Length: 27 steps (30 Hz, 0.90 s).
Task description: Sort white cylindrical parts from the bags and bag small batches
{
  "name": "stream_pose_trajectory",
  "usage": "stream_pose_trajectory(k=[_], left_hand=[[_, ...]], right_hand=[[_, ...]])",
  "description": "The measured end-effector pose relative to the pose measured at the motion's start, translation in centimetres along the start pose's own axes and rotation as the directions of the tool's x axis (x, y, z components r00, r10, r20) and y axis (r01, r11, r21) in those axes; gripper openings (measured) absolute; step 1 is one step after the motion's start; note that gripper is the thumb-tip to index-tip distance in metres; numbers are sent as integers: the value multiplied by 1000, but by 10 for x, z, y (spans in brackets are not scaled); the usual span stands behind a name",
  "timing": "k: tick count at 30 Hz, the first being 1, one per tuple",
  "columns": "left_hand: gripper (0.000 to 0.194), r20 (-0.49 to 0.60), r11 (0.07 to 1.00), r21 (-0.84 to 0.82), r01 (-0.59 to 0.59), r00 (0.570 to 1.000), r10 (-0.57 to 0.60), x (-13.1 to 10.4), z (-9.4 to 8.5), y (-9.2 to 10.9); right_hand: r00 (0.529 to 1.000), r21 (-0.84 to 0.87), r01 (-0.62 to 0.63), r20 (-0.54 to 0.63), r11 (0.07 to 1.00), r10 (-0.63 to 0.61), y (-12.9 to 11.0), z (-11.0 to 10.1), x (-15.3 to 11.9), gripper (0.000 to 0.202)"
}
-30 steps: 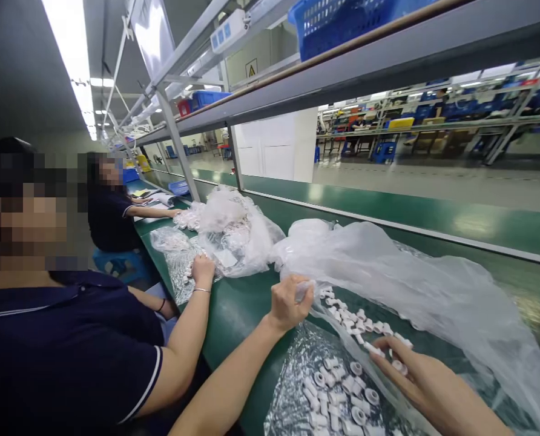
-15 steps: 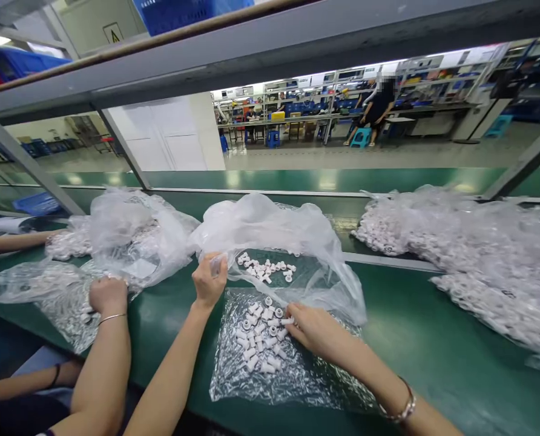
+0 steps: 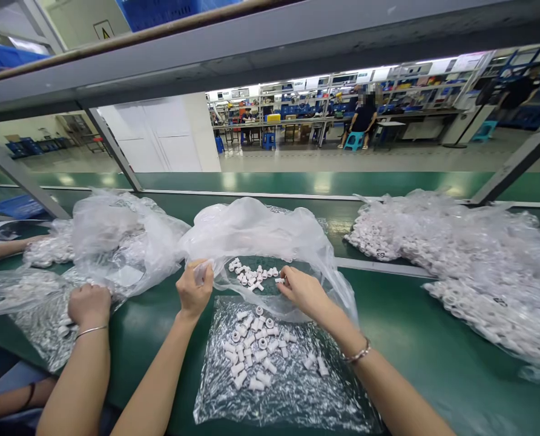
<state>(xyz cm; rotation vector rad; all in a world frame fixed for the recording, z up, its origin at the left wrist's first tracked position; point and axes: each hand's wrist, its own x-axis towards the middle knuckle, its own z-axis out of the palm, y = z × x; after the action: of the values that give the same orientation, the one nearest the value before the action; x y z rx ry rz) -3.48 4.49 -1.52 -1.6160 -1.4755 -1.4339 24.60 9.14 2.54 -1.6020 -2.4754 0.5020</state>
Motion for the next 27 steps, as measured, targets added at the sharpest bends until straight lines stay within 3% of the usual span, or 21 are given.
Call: stream_pose_trajectory(k=[3,6,8,10,12,14,18,20,22,24,27], left_hand=[[15,-3,1000,0,-12,1000,12,1,0,0],[16,-9,1000,-4,-19,1000,19,1,-1,1],[16,-10,1000,-6,-18,1000,18,1,-2,1],[17,-10,1000,-11,-15,1000,15,1,-2,1],[17,-13,1000,-15,-14,1000,14,0,-1,1],[17,-11,1000,-17,-16,1000,16,1,0,1],[17,-2,1000,-15,-19,1000,19,1,0,2],[16,0,1000,-13,-17,1000,17,1,-1,3],[15,1,1000,-10,-16,1000,16,1,-2,3],[15,1,1000,-7,-14,1000,14,1,-2,3],[17,-2,1000,-5,-9,1000,9,1,-2,1]], right_hand=[[999,-5,7,-33,1000,-7,10,19,12,27],[1000,190,-25,10,981,23,16,20,16,33],[994,462,-86,94,883,48,20,11,18,41],[993,705,-103,115,701,31,23,1,21,43],[996,806,-77,83,587,16,27,-3,23,43],[998,766,-55,57,641,17,30,0,25,45],[1000,370,-6,-22,929,15,30,19,26,46],[1000,208,20,-26,978,-15,28,27,24,41],[1000,198,28,9,980,-30,25,28,23,38],[998,380,-12,62,925,-12,24,23,22,40],[986,744,-139,168,654,18,28,8,22,50]])
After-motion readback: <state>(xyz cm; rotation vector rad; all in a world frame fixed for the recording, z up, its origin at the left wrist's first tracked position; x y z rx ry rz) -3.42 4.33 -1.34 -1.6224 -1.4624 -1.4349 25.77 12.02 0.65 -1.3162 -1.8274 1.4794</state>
